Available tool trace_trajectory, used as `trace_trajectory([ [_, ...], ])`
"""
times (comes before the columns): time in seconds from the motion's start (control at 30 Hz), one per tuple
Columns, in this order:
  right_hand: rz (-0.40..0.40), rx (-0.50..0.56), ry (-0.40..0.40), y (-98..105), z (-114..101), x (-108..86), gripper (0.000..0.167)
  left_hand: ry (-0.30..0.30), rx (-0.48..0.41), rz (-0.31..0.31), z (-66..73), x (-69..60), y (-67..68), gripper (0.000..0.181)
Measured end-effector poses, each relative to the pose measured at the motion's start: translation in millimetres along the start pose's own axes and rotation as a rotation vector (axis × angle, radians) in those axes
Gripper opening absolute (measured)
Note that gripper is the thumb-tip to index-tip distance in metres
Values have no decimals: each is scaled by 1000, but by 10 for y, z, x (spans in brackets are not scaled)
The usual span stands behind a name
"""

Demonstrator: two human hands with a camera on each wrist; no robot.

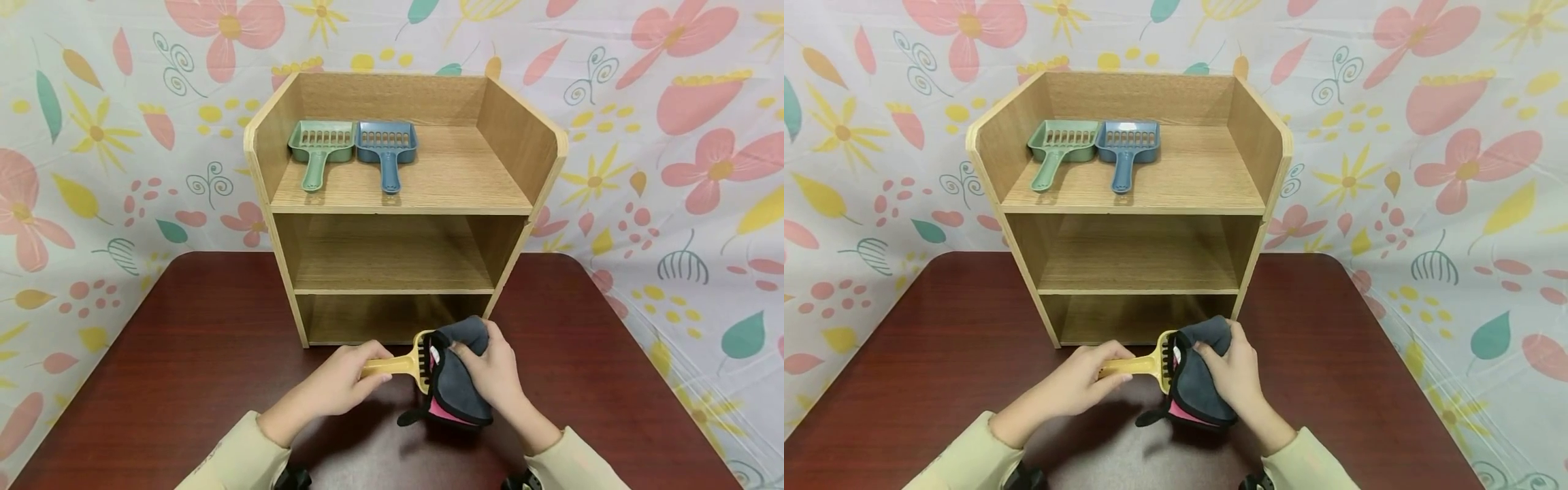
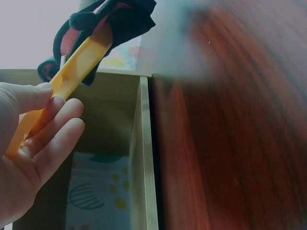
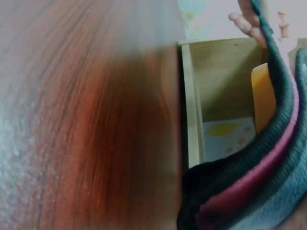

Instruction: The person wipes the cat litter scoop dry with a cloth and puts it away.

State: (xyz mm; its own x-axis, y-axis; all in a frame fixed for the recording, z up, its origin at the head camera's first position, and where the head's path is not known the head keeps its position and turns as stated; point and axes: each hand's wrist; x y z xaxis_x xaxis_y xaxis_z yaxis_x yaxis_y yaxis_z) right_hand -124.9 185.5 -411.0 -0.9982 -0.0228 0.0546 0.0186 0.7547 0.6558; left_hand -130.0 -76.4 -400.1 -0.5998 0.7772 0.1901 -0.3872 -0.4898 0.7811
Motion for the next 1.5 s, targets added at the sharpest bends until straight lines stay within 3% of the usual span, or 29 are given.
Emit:
trace_trajectory([
  [0.17, -78, 100, 66, 71, 18, -22, 26, 5, -20, -20, -20, -31, 58, 17],
  [0.27, -129, 116, 136, 129, 40, -20, 32, -3, -36, -37, -33, -44, 89, 16],
  [0.37, -151, 57, 189, 193, 37, -3, 42, -13, -44, -52, -35, -39, 128, 16],
  [0.57, -173, 33, 222, 291, 27, 43, 46, -4, -34, -63, -5, -14, 207, 18],
  [0.83, -147, 245, 115, 307, 78, 18, 43, -3, -66, -7, -55, -65, 180, 17],
  [0.97, -181, 332, 39, 219, 40, -22, 58, 2, -53, 21, -30, -40, 92, 17],
  [1.13, -222, 319, -49, 104, -28, -69, 80, -8, 43, 59, 41, 17, -4, 19],
  [1.37, -140, 371, -96, 114, -1, -80, 60, -22, 77, 83, 65, -9, -3, 19],
  [1.5, -145, 473, -128, 171, 37, -90, 55, -25, 81, 99, 58, -43, 34, 20],
])
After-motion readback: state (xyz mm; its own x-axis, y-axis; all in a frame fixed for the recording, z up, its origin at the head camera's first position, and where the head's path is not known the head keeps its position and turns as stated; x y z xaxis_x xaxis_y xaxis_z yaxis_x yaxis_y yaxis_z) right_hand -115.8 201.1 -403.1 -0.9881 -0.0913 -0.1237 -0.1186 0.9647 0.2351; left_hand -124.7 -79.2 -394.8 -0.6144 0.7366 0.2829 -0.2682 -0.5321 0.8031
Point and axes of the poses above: each hand's wrist, its own x-axis towards the middle knuckle, its own y-axis out of the back of the hand, z = x × y, and after that the axes turned 14 degrees about -z, right-handed
